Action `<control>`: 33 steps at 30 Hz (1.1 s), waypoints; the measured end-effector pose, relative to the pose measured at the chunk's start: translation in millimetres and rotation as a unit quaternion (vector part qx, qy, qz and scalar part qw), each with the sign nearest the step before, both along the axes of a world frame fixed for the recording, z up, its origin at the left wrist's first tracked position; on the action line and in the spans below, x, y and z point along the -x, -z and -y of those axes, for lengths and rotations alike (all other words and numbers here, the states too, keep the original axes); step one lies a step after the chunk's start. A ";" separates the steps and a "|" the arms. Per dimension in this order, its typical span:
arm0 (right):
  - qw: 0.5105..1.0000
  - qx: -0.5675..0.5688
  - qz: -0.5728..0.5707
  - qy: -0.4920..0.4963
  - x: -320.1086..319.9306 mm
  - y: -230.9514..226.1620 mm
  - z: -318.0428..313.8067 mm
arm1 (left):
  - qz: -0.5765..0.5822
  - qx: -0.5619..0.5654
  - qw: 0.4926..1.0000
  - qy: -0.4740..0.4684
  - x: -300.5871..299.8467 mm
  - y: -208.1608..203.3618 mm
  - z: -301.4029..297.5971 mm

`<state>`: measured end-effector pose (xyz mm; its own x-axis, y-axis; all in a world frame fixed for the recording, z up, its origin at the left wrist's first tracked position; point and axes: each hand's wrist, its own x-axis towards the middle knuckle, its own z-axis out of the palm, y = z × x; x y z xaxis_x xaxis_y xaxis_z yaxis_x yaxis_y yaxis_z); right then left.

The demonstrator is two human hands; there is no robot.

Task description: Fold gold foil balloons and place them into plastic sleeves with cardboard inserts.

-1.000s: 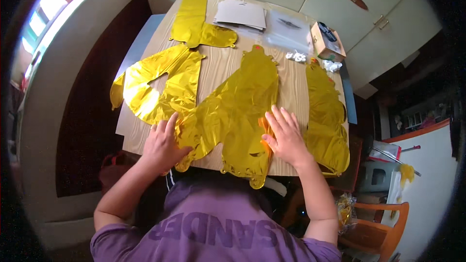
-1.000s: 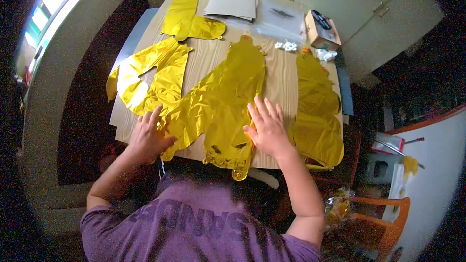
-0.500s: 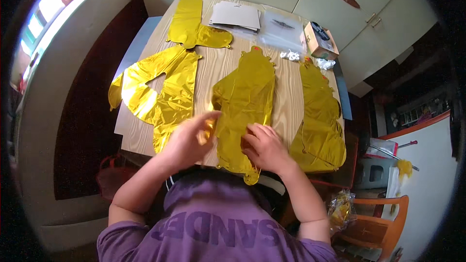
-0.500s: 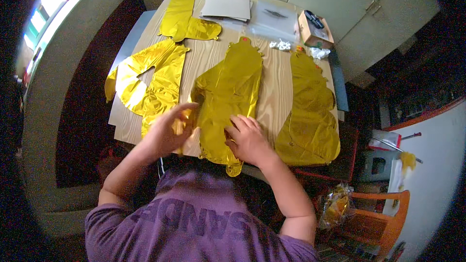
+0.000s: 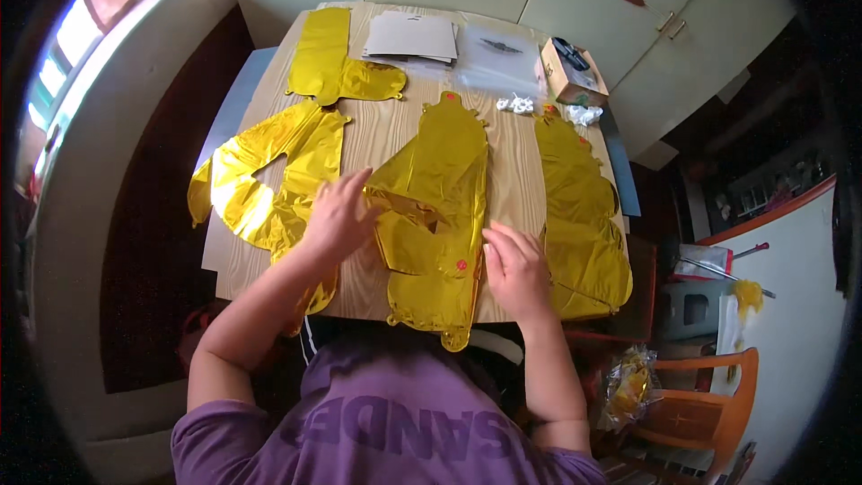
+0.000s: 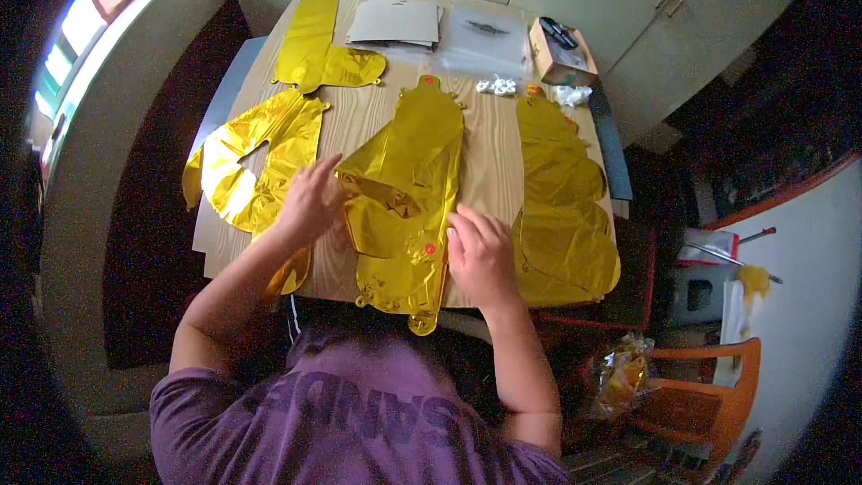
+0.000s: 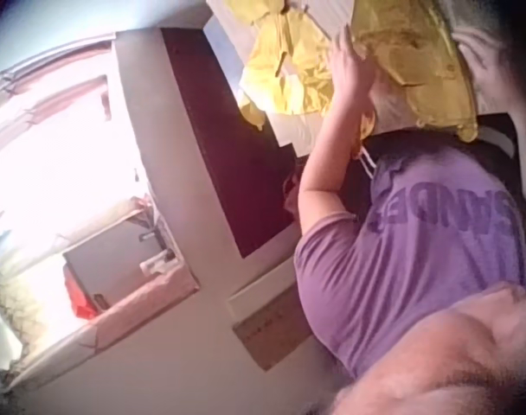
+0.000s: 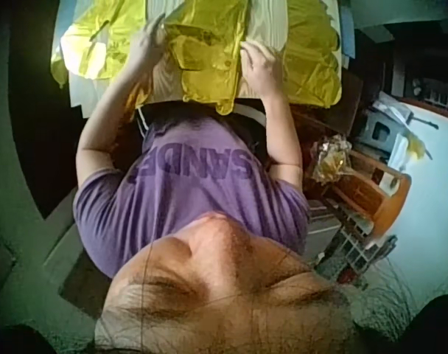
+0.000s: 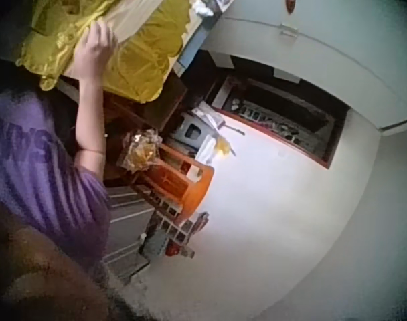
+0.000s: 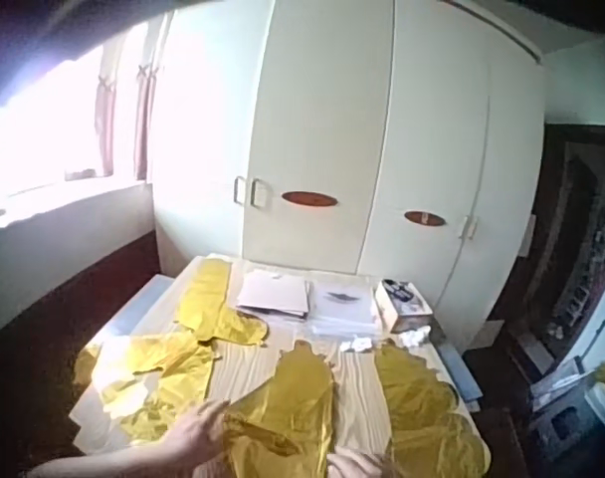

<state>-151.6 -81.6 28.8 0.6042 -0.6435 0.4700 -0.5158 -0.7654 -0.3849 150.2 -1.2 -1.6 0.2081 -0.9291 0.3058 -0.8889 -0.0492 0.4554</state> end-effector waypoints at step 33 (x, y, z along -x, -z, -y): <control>0.965 -0.236 -0.068 0.095 -9.9 -6.4 49.9 | -0.097 0.045 0.965 0.241 37.6 12.9 28.9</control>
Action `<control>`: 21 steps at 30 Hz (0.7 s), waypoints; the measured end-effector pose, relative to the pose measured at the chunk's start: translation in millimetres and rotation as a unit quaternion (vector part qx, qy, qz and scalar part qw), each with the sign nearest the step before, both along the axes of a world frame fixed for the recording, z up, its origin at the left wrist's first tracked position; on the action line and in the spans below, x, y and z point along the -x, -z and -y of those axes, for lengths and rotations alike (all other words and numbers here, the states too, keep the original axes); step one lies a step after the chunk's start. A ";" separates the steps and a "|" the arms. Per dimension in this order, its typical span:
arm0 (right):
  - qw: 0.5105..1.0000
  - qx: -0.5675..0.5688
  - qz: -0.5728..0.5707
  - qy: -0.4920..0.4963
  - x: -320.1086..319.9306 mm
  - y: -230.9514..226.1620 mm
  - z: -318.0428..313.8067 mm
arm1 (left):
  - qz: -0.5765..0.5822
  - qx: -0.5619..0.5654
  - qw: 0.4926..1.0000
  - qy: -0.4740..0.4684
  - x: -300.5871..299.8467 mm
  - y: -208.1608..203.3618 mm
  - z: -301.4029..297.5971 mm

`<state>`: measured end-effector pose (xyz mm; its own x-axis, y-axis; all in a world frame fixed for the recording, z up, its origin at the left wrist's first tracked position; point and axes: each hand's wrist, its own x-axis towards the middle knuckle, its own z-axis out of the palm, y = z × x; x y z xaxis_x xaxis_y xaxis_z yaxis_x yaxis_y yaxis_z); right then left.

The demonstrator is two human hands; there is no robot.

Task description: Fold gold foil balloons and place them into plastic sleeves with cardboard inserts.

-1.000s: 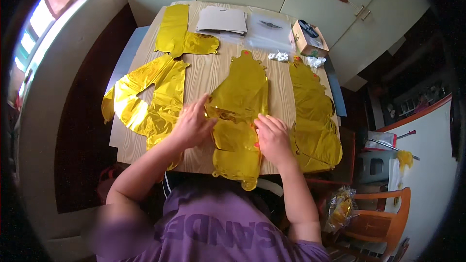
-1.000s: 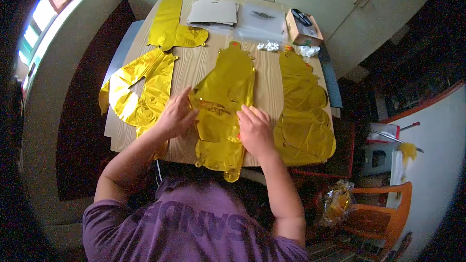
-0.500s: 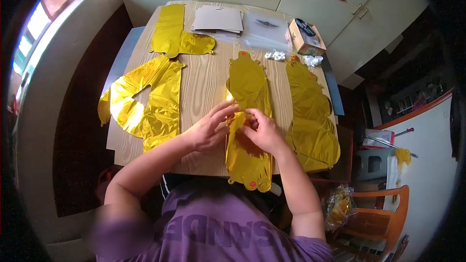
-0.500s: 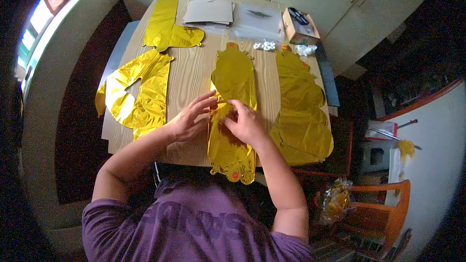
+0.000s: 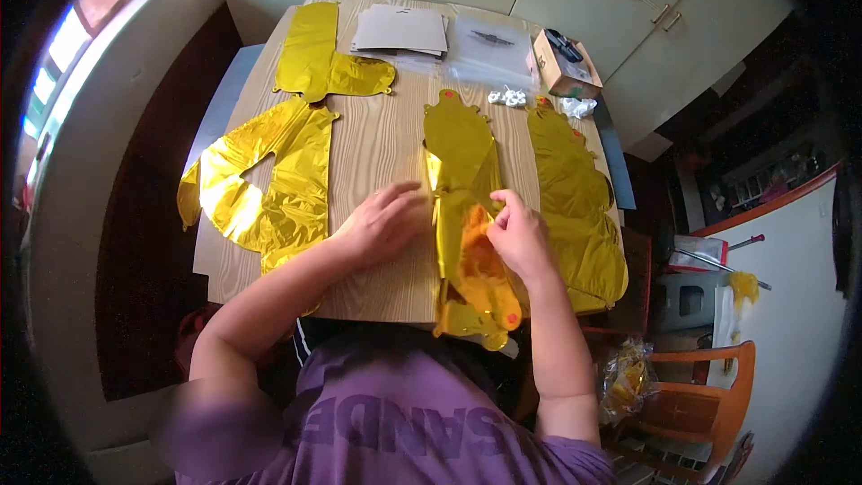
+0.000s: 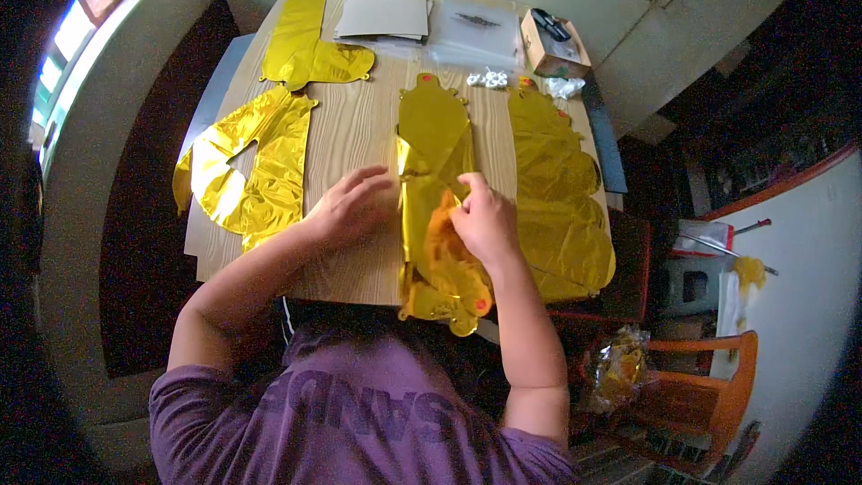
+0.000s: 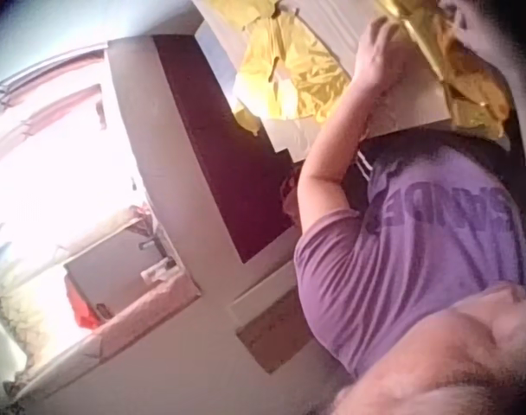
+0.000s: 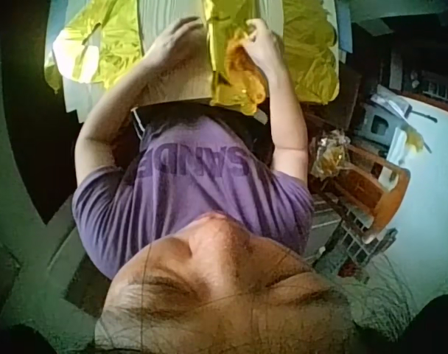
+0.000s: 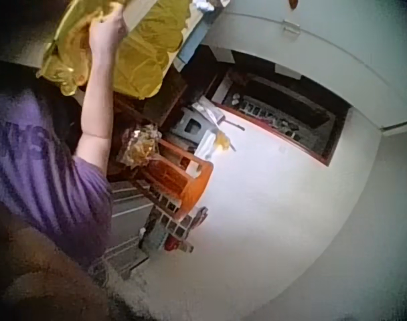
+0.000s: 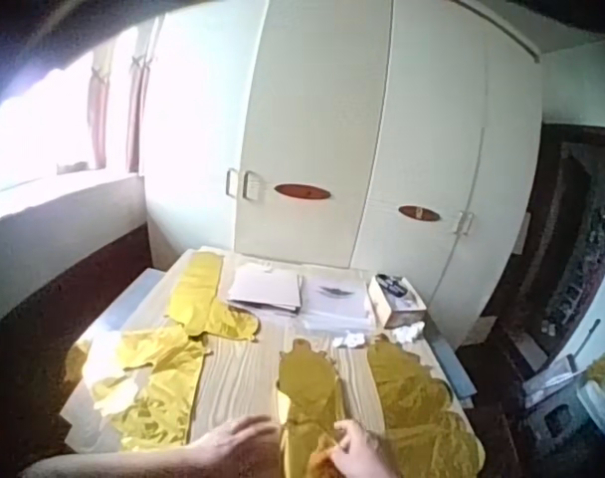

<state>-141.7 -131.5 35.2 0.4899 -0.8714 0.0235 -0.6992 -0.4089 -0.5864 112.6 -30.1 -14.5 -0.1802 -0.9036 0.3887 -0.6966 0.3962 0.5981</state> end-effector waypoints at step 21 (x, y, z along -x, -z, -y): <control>0.998 -0.033 -0.040 -0.027 10.4 22.0 -8.0 | 0.143 0.058 0.986 0.064 32.3 22.7 39.1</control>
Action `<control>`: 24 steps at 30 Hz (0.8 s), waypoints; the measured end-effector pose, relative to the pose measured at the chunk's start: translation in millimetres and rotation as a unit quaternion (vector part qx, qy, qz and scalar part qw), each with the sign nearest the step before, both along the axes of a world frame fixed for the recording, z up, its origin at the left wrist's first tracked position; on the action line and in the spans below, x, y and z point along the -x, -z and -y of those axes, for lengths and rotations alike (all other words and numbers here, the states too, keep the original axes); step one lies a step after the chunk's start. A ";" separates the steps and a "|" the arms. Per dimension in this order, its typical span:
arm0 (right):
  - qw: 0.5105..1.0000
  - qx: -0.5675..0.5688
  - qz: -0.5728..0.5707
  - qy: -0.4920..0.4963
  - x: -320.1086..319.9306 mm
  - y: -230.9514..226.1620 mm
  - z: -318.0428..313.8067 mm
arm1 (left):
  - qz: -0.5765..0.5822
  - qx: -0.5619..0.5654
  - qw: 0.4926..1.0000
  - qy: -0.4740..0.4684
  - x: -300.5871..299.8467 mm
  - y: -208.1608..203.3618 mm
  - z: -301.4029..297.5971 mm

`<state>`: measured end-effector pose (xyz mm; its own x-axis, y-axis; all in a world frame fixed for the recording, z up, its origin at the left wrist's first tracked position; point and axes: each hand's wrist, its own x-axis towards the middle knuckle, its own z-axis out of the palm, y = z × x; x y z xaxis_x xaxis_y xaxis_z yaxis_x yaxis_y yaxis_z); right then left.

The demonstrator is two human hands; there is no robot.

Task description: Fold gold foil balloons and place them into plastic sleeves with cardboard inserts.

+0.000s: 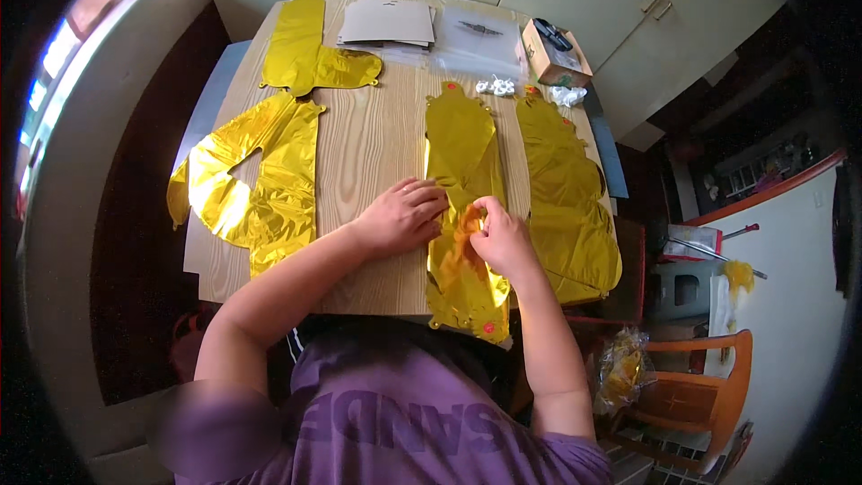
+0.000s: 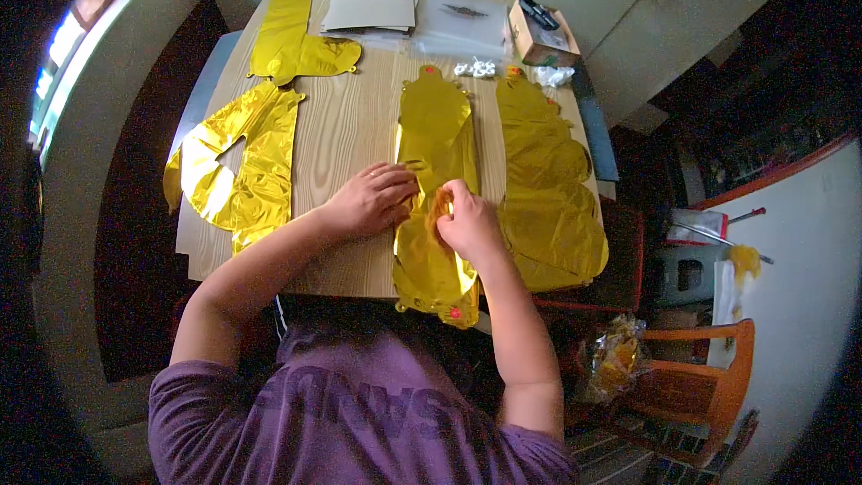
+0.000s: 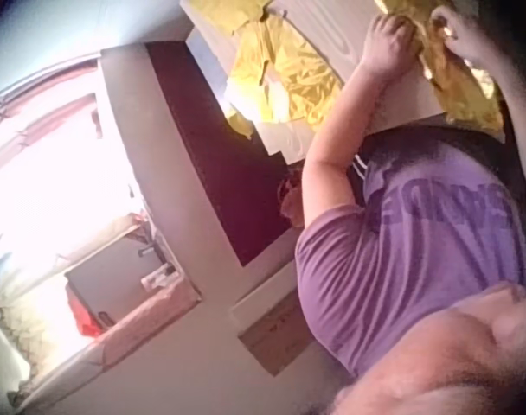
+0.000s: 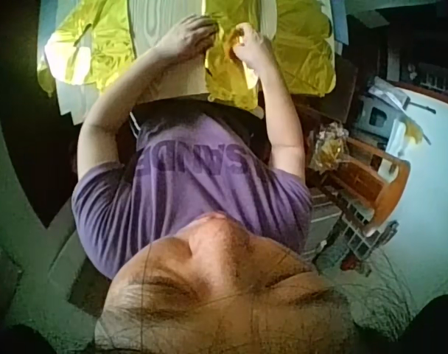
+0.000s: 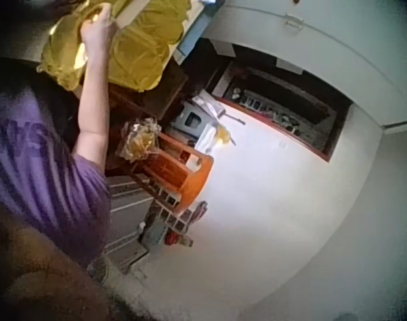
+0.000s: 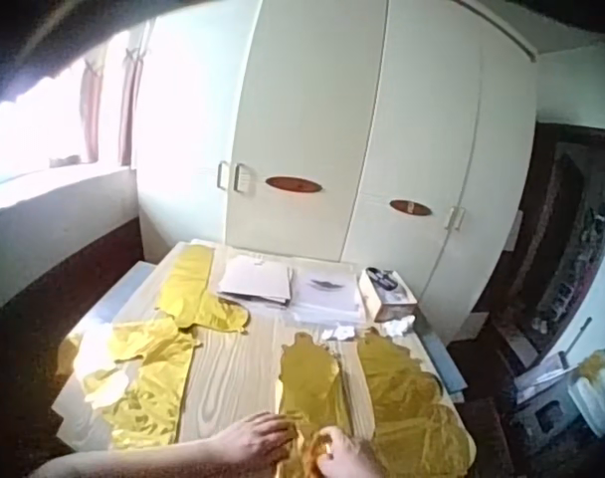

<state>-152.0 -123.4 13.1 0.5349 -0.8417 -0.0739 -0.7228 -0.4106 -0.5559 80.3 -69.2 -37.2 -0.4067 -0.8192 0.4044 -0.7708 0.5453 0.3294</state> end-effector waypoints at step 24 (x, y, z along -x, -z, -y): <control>0.950 0.247 -0.004 -0.189 -13.7 17.1 -110.6 | -0.018 -0.018 1.000 -0.002 -32.3 -0.6 56.2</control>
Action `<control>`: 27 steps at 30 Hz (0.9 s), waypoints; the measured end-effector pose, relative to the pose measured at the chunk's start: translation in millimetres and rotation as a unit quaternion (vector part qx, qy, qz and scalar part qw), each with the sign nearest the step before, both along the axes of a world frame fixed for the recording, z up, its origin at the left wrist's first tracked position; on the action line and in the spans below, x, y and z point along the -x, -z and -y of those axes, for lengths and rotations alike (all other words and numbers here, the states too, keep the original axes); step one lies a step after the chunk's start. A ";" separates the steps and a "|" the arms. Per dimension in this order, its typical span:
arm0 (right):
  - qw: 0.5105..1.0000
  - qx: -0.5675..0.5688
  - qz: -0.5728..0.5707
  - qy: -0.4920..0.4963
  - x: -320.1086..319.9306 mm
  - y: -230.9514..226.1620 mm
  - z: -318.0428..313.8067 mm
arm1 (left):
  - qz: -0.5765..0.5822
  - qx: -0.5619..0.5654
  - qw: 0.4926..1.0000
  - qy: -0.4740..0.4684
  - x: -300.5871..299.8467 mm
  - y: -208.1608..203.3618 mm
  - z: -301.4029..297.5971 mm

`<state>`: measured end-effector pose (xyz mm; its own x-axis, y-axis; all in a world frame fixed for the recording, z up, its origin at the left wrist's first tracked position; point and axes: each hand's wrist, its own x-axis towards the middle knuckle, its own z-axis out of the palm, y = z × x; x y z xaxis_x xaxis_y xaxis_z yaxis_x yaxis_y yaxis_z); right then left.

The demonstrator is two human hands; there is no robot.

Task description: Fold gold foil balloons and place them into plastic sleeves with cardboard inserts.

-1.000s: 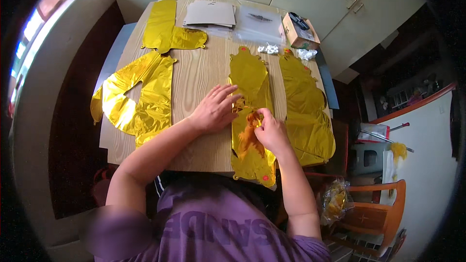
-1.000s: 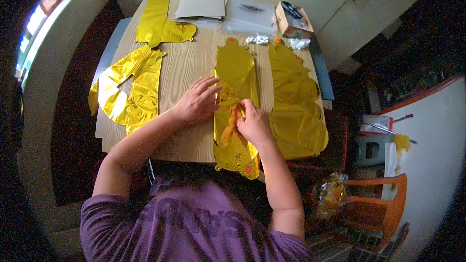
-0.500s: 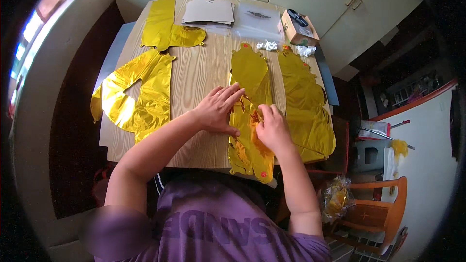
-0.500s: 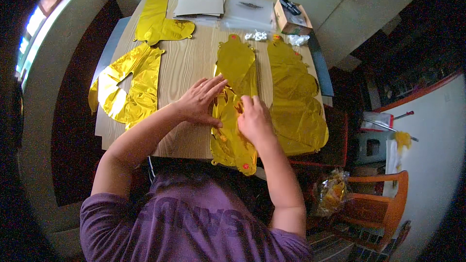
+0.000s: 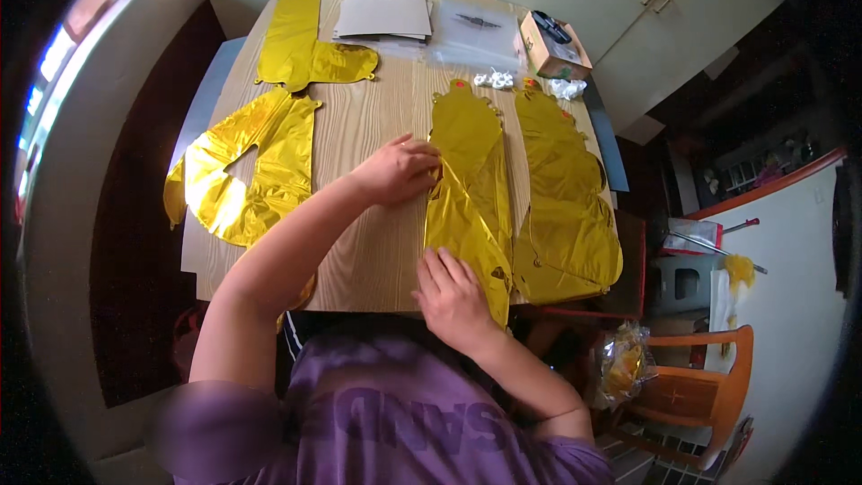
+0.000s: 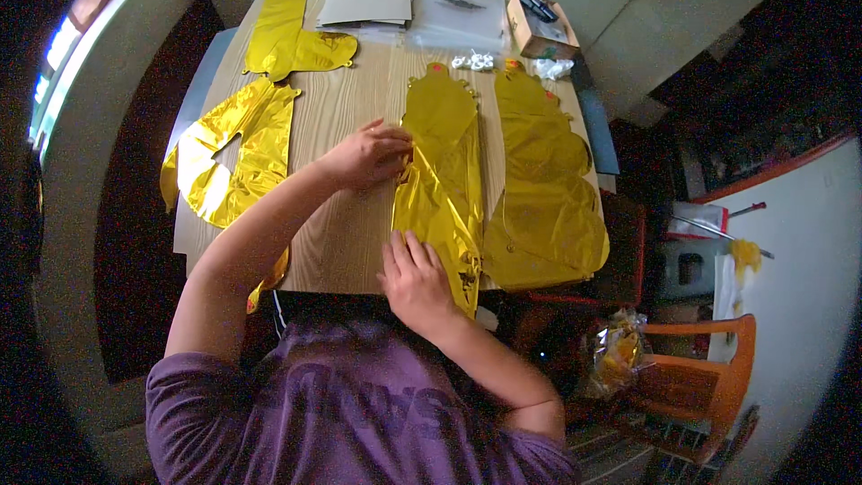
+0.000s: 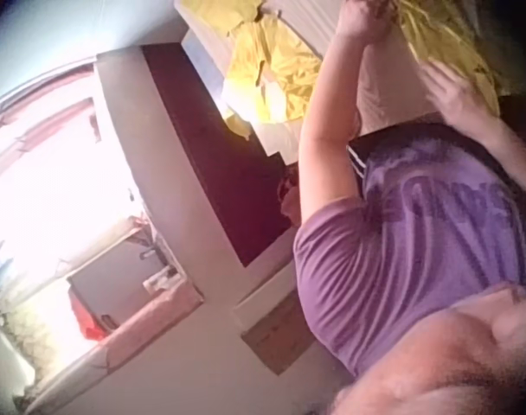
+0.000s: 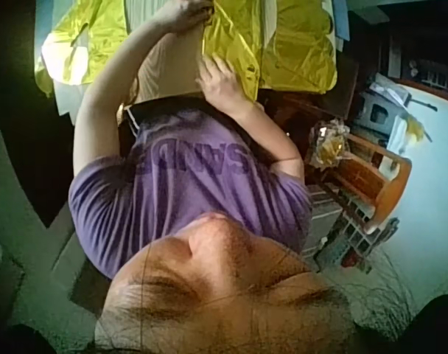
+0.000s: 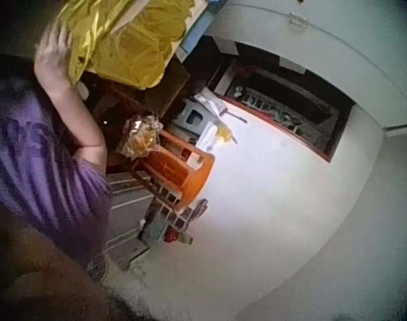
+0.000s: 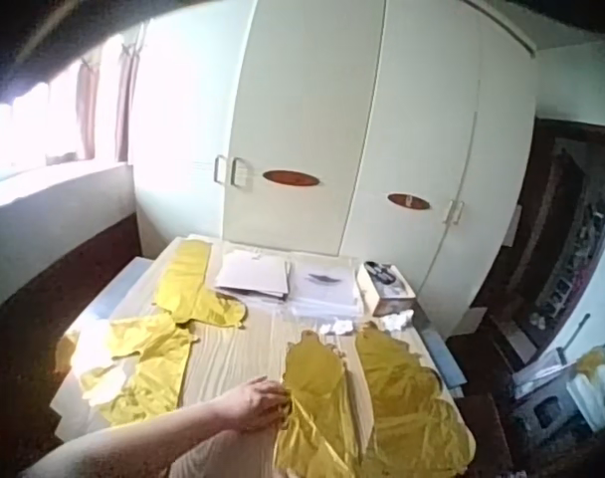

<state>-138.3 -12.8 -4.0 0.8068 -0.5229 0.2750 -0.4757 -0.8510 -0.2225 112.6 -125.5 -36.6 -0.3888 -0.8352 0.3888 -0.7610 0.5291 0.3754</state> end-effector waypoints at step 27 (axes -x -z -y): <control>0.992 0.091 -0.032 0.075 -8.1 -9.3 3.7 | 0.053 0.046 0.997 -0.012 9.2 4.4 -9.5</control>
